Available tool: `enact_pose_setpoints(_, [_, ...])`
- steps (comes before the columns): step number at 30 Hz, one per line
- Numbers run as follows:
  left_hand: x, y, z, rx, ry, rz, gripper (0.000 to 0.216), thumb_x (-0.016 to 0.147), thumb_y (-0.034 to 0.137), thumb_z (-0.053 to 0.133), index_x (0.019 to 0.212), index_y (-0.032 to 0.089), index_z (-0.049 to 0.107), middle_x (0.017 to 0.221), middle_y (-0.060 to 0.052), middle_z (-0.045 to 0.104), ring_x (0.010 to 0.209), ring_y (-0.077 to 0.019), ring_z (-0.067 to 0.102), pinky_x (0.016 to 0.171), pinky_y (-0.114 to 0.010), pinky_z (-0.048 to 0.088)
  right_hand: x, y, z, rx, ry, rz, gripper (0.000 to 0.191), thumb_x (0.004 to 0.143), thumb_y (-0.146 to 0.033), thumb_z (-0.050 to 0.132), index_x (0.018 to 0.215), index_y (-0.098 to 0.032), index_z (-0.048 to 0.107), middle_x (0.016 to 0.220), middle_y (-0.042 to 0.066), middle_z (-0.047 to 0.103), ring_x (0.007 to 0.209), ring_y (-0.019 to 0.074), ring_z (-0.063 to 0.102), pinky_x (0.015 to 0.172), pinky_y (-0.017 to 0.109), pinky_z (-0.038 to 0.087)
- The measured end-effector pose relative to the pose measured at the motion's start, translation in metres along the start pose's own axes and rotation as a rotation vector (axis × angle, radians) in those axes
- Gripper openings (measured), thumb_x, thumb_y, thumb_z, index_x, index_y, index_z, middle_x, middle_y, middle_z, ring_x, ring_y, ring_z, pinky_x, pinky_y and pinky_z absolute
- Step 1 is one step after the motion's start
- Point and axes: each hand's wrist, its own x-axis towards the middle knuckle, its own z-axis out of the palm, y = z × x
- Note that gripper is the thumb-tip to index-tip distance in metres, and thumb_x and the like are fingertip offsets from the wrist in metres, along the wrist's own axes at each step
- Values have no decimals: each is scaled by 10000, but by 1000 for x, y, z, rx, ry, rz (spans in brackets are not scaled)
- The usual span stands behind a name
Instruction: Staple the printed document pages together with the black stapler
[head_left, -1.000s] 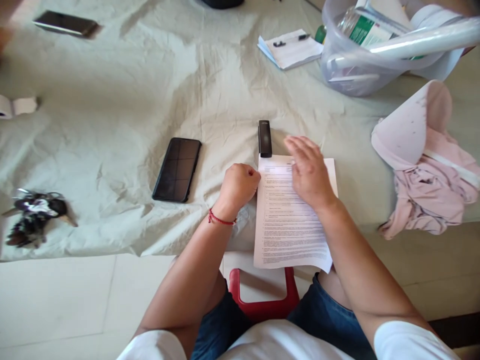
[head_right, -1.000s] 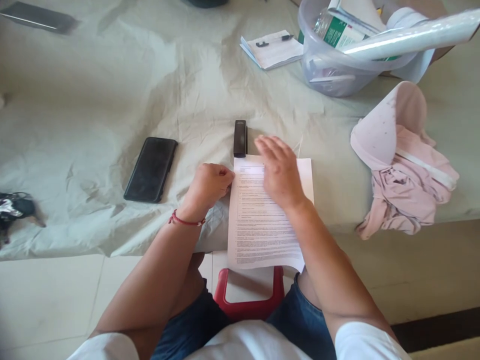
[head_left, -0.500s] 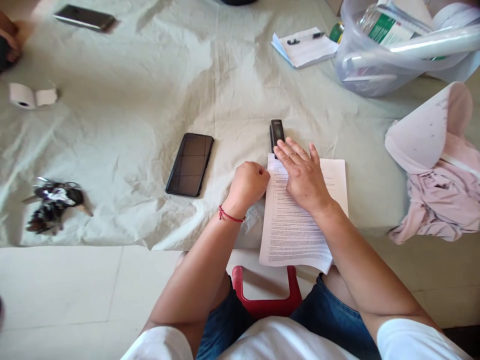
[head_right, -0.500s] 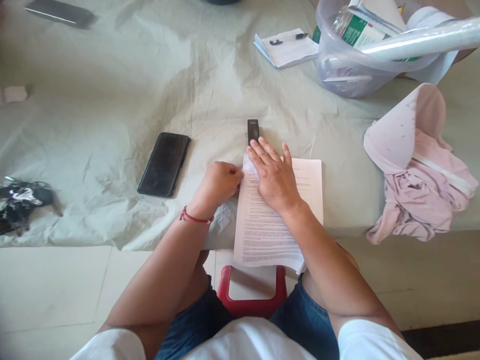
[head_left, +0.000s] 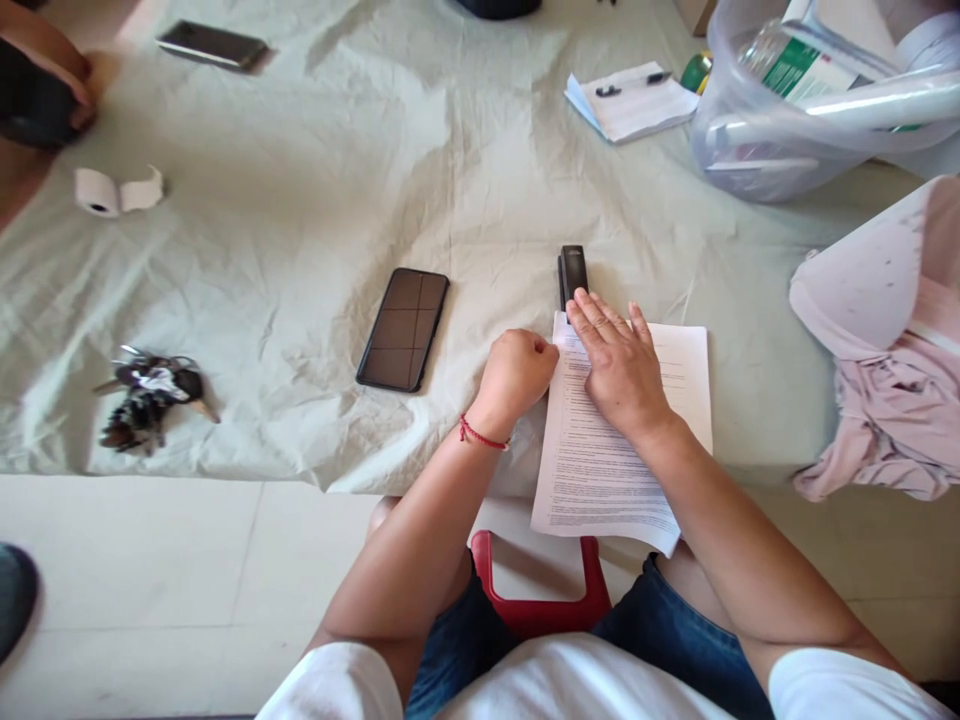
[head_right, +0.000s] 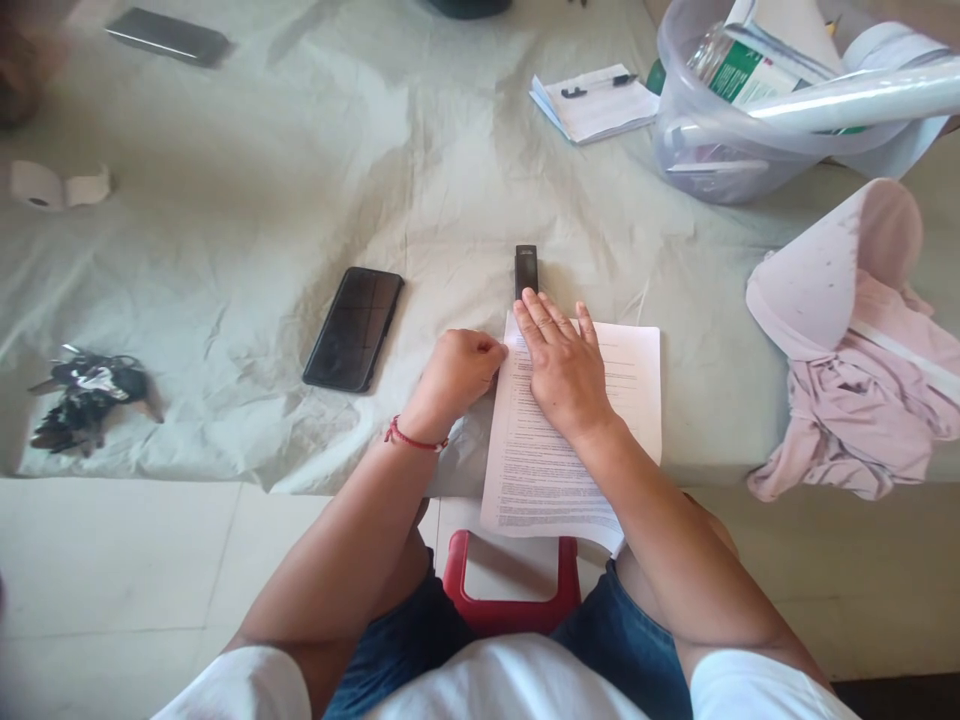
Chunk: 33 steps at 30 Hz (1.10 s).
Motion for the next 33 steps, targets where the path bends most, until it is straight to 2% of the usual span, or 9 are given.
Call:
enact_pose_setpoints(8, [-2, -1, 3, 20, 45, 20, 379, 926, 161, 620, 570, 211, 503, 577, 37, 455, 618, -134, 399, 666, -321, 330, 0, 0, 1, -9, -32, 3, 754, 1028, 43, 299, 1687, -244, 528, 1776, 73, 494, 1662, 233, 486, 1425, 645, 287])
enact_pose_setpoints(13, [-3, 1, 5, 93, 57, 32, 273, 951, 161, 594, 696, 164, 693, 680, -16, 641, 668, -159, 518, 720, -315, 405, -1, -1, 4, 22, -45, 12, 795, 1026, 48, 295, 1728, -279, 475, 1792, 66, 464, 1684, 237, 450, 1428, 658, 277])
enact_pose_setpoints(19, [-4, 4, 4, 160, 42, 32, 285, 978, 171, 568, 815, 116, 796, 725, -43, 689, 667, -162, 517, 713, -308, 419, -1, -1, 4, 23, -35, 16, 766, 1028, 53, 280, 1691, -240, 529, 1784, 73, 473, 1679, 224, 458, 1424, 611, 317])
enact_pose_setpoints(25, [-3, 9, 2, 236, 34, 48, 283, 958, 165, 559, 774, 144, 774, 737, -58, 694, 696, -180, 540, 712, -314, 407, 3, 3, -4, 43, -33, 8, 777, 1005, 55, 340, 1674, -280, 553, 1760, 51, 517, 1663, 239, 487, 1405, 644, 344])
enact_pose_setpoints(29, [-5, 9, 2, 239, 28, 38, 264, 957, 166, 568, 778, 147, 761, 725, -58, 691, 697, -186, 552, 732, -321, 428, 8, 4, -7, 84, -21, 12, 774, 992, 44, 358, 1669, -267, 570, 1741, 53, 553, 1659, 245, 495, 1390, 595, 403])
enact_pose_setpoints(33, [-6, 6, 0, 158, 17, 6, 299, 938, 166, 560, 648, 203, 624, 607, -24, 602, 639, -178, 522, 695, -323, 416, 11, 2, -9, 115, -10, 10, 735, 988, 9, 381, 1654, -218, 590, 1722, 76, 579, 1639, 265, 517, 1361, 586, 458])
